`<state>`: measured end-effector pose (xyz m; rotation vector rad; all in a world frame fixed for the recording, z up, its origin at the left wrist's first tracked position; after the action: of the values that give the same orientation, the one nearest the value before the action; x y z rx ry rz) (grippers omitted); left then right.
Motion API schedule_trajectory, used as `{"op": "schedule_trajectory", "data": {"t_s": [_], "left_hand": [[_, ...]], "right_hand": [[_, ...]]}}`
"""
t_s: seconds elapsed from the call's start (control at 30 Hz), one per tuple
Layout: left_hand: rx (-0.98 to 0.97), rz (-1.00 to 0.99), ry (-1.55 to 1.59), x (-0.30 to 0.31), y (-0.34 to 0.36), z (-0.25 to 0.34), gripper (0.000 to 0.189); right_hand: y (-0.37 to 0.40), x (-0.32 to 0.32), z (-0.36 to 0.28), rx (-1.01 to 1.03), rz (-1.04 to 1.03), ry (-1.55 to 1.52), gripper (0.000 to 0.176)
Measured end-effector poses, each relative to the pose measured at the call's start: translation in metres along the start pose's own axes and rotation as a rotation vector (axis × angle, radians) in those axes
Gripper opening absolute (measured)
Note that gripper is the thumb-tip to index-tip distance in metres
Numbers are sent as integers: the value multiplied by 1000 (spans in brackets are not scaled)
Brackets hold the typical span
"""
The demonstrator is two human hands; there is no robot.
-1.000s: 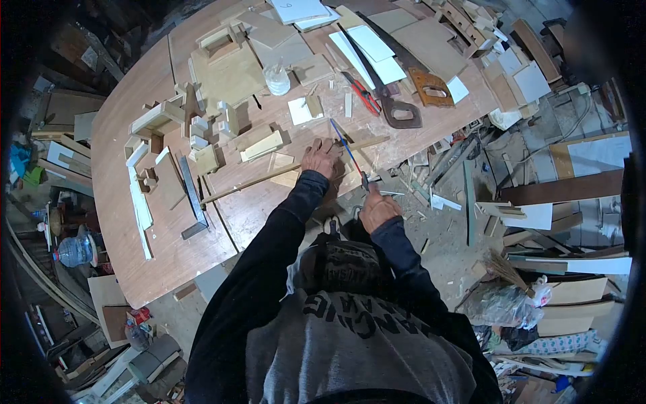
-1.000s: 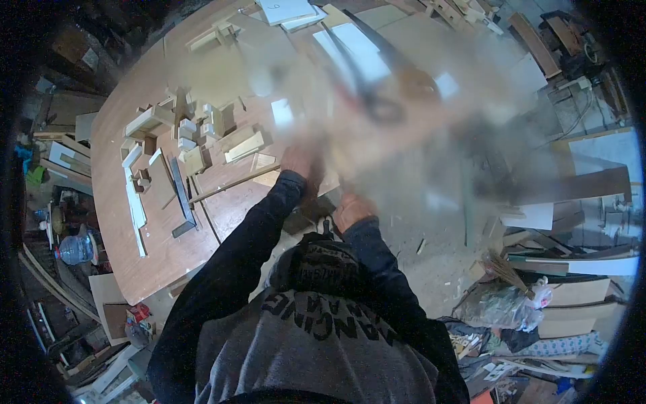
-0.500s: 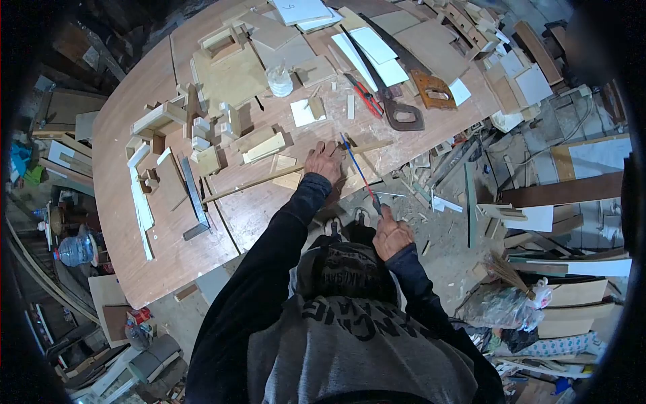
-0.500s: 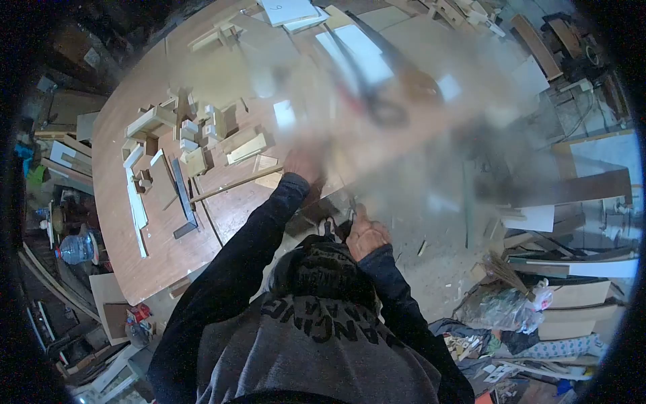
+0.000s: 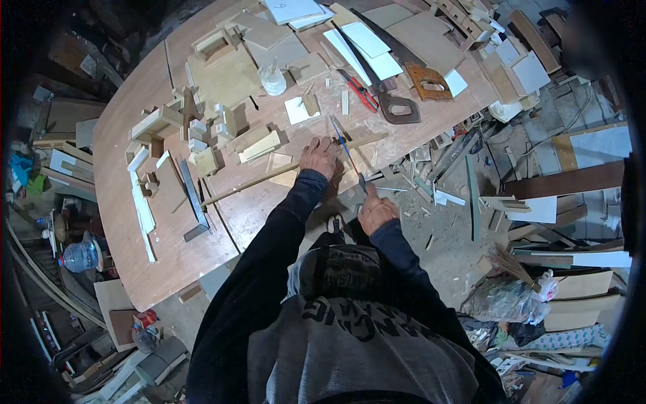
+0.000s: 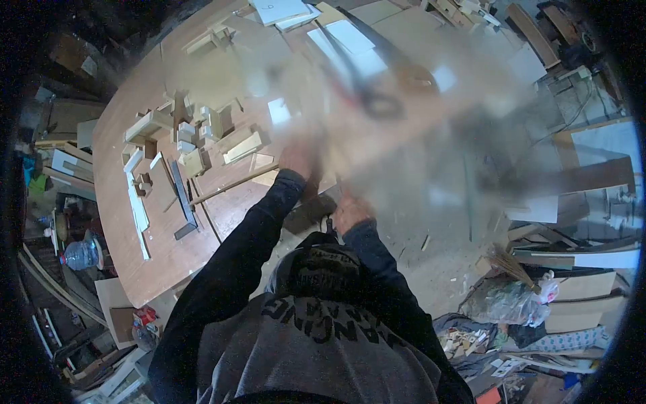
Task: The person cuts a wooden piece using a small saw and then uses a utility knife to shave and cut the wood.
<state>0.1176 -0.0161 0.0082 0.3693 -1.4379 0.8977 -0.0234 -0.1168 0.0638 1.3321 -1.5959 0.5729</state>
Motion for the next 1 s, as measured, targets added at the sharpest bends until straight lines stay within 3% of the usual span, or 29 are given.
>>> {"op": "schedule_trajectory", "data": {"t_s": [0.13, 0.17, 0.2, 0.3, 0.37, 0.47, 0.53, 0.67, 0.73, 0.87, 0.93, 1.0], "left_hand": [[2, 87, 22, 2, 1, -1, 27], [-13, 103, 35, 1, 5, 3, 26], [-15, 101, 38, 1, 6, 6, 26], [-9, 41, 20, 4, -1, 2, 22], [-104, 108, 27, 9, 8, 16, 20], [-64, 110, 65, 7, 8, 17, 19], [-29, 62, 69, 5, 6, 15, 20], [44, 145, 125, 21, 1, 14, 19], [61, 13, 66, 3, 3, 11, 18], [13, 76, 55, 1, 6, 12, 18], [-16, 106, 52, 6, 4, 14, 17], [-4, 61, 51, 3, 3, 13, 17]], "right_hand": [[33, 15, 21, -42, -53, 21, 46], [30, 14, 7, 109, -20, 16, 49], [16, 6, 4, 105, -21, 16, 49], [-5, -14, 3, -94, -171, 50, 56], [3, -8, 11, -79, -219, 62, 56], [2, -17, 15, -117, -286, 173, 54], [-5, -26, 20, -59, -149, 150, 44], [-11, -50, 40, -64, -136, 43, 27], [0, -32, 21, 84, -16, -12, 16], [7, -15, 24, -23, -150, 91, 15], [22, -9, 28, 73, -141, 181, 52], [31, -6, 21, 158, -137, 261, 56]]}}
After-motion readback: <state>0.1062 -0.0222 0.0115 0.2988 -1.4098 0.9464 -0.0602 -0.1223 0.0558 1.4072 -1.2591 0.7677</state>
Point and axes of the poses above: each hand's wrist, its own y-axis away from the middle knuckle, its own x-axis out of the back of the hand, z = x × y, the point moved 10 cm from there along -y, towards the middle knuckle, and after that the axes turned 12 degrees about -x, right-handed, at the moved point
